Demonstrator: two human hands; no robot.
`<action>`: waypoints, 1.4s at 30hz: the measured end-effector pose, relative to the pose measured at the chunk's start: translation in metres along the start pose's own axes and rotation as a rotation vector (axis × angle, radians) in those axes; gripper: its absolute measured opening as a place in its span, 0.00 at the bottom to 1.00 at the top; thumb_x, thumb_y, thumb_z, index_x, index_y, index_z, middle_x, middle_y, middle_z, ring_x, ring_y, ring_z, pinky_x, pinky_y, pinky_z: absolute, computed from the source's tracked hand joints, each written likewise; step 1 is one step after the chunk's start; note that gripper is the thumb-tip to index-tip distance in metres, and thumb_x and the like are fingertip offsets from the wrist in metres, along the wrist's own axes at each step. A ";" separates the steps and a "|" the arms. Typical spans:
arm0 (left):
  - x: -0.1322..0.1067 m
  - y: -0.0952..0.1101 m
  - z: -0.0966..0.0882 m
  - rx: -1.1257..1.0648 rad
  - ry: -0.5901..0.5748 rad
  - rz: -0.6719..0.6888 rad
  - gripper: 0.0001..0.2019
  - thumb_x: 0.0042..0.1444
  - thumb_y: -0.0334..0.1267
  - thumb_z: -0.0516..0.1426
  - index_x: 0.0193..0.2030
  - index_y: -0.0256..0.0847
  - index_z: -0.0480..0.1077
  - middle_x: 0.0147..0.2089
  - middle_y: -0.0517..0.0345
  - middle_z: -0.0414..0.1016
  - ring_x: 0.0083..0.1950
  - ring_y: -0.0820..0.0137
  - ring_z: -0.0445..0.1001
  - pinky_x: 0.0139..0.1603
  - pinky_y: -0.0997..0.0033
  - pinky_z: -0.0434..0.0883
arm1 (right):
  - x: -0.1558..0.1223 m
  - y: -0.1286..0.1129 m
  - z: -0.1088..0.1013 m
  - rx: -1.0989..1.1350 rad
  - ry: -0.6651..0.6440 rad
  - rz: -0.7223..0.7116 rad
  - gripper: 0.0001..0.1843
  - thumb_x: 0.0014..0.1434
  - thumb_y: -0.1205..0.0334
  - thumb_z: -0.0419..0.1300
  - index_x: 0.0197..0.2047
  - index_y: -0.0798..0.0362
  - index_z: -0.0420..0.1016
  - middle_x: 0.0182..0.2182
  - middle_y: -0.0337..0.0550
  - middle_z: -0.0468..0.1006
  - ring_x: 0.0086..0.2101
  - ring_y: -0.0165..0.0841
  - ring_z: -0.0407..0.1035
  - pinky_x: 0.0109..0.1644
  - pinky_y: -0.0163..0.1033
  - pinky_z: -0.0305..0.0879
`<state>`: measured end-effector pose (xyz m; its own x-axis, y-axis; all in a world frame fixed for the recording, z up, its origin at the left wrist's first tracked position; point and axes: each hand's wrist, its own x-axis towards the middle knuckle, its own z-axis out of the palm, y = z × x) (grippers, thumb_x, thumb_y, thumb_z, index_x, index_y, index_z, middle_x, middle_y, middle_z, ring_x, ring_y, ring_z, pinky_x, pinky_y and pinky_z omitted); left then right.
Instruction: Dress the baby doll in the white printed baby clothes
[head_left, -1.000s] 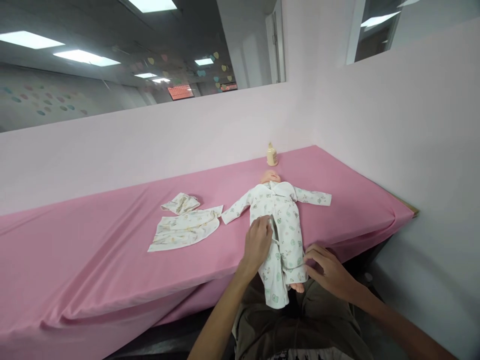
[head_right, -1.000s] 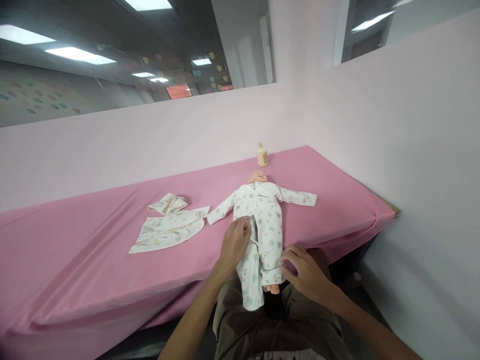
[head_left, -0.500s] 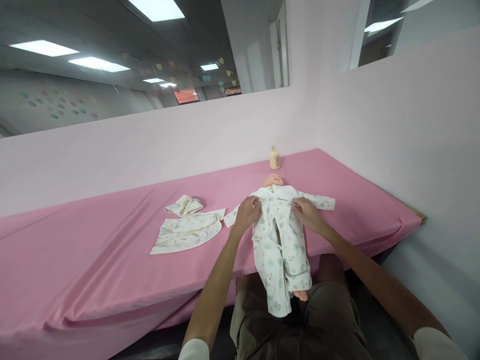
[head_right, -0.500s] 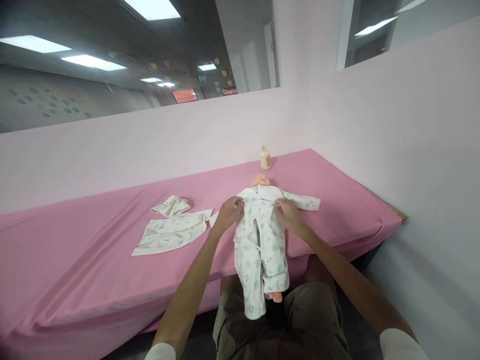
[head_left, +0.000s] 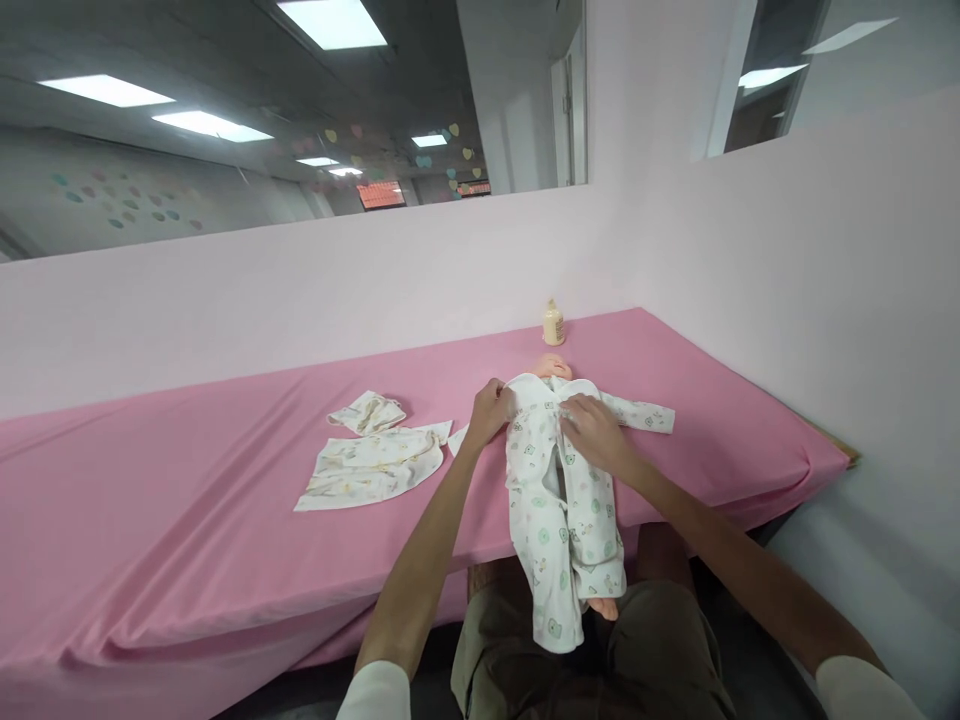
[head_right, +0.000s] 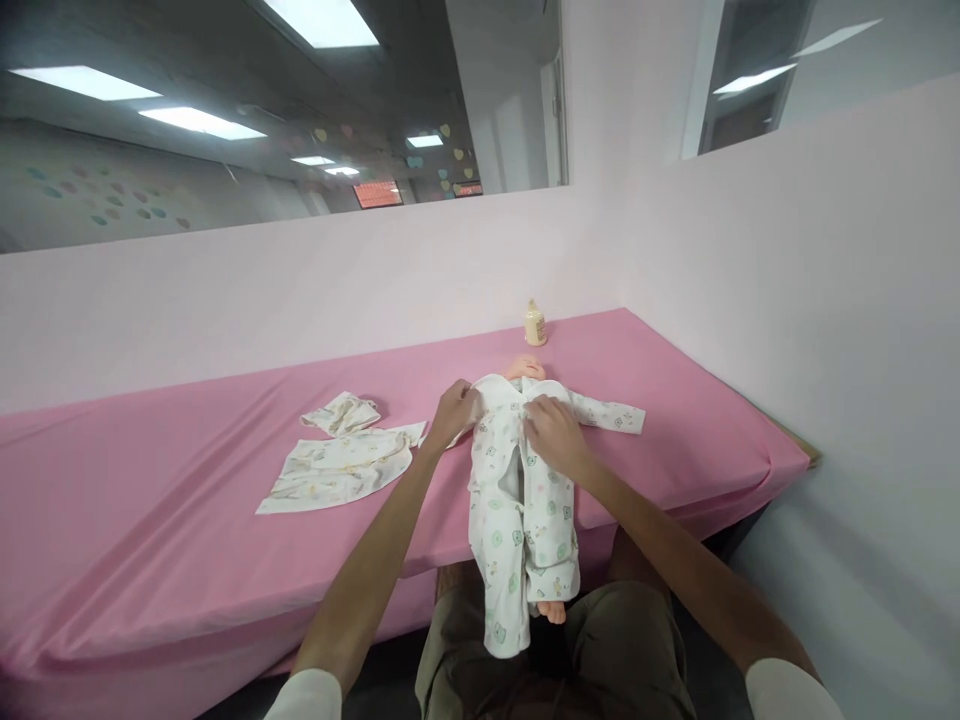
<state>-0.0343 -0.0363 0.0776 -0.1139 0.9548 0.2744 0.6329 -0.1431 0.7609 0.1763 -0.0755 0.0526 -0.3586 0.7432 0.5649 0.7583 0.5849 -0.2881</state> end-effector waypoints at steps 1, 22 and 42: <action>-0.002 0.000 -0.002 -0.052 0.011 0.034 0.06 0.58 0.36 0.47 0.32 0.41 0.60 0.31 0.62 0.64 0.32 0.73 0.62 0.33 0.74 0.60 | 0.001 -0.011 0.003 0.014 -0.012 -0.084 0.14 0.67 0.64 0.48 0.50 0.55 0.71 0.48 0.49 0.76 0.49 0.39 0.68 0.54 0.45 0.62; -0.059 -0.018 -0.005 -0.077 0.172 0.272 0.13 0.66 0.47 0.45 0.37 0.42 0.62 0.36 0.57 0.68 0.38 0.69 0.67 0.41 0.68 0.65 | 0.018 -0.056 0.039 -0.136 -0.160 -0.221 0.13 0.67 0.61 0.50 0.44 0.57 0.75 0.43 0.50 0.77 0.46 0.39 0.68 0.53 0.45 0.61; -0.043 0.014 -0.009 0.034 0.168 0.327 0.09 0.60 0.32 0.46 0.31 0.42 0.64 0.34 0.56 0.71 0.39 0.66 0.69 0.40 0.67 0.65 | 0.018 -0.055 0.036 -0.118 -0.205 -0.219 0.14 0.66 0.64 0.50 0.50 0.58 0.72 0.46 0.50 0.76 0.48 0.40 0.67 0.55 0.46 0.61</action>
<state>-0.0277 -0.0819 0.0815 -0.0238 0.8033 0.5950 0.6812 -0.4226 0.5978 0.1088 -0.0828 0.0507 -0.6135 0.6604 0.4330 0.7045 0.7055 -0.0779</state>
